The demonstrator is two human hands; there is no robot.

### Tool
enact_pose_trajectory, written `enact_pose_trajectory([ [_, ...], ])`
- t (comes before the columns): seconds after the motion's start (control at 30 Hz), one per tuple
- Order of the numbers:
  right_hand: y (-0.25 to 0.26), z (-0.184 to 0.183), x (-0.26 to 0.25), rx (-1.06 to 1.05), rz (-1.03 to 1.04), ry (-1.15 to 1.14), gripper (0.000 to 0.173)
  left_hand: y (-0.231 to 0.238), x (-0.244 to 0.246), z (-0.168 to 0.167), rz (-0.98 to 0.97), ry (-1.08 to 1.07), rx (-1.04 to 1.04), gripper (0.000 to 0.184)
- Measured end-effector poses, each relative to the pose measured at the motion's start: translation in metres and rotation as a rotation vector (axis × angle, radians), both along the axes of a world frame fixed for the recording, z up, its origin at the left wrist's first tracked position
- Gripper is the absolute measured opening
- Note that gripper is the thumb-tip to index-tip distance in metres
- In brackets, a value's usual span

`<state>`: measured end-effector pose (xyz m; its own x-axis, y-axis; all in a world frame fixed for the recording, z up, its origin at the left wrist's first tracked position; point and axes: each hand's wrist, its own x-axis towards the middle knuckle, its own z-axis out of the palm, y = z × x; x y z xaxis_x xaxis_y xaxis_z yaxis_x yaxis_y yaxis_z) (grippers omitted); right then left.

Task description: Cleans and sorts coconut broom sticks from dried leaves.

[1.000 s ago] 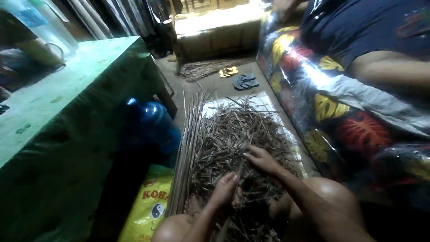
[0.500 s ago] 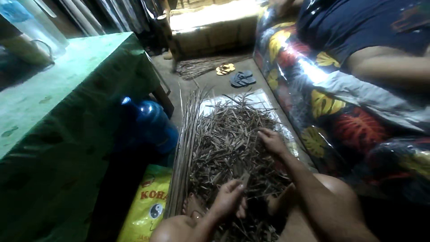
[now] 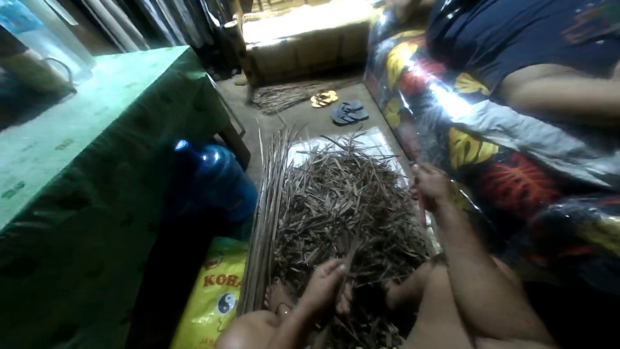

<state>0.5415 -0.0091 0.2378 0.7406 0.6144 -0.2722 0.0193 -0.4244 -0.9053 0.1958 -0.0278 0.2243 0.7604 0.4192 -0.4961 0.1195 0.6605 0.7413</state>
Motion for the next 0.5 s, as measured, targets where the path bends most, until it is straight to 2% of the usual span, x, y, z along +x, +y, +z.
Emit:
enact_pose_trajectory([
  [0.17, -0.019, 0.009, -0.066, -0.043, 0.65, 0.404, 0.037, 0.015, 0.012, 0.001, 0.07, 0.016, 0.009, 0.033],
  [0.27, -0.024, 0.004, -0.095, -0.051, 0.941, 0.462, 0.032, 0.019, 0.018, 0.0, 0.099, 0.049, 0.001, 0.034],
  [0.37, -0.022, -0.005, -0.108, -0.05, 1.004, 0.559, 0.023, 0.022, 0.021, 0.0, 0.129, 0.049, -0.012, 0.035],
  [0.43, -0.02, -0.008, -0.11, -0.05, 0.959, 0.603, 0.028, 0.022, 0.022, -0.002, 0.129, 0.036, -0.02, 0.035],
  [0.5, -0.018, -0.004, -0.111, -0.037, 0.885, 0.611, 0.023, 0.022, 0.022, -0.004, 0.13, 0.029, -0.031, 0.037],
])
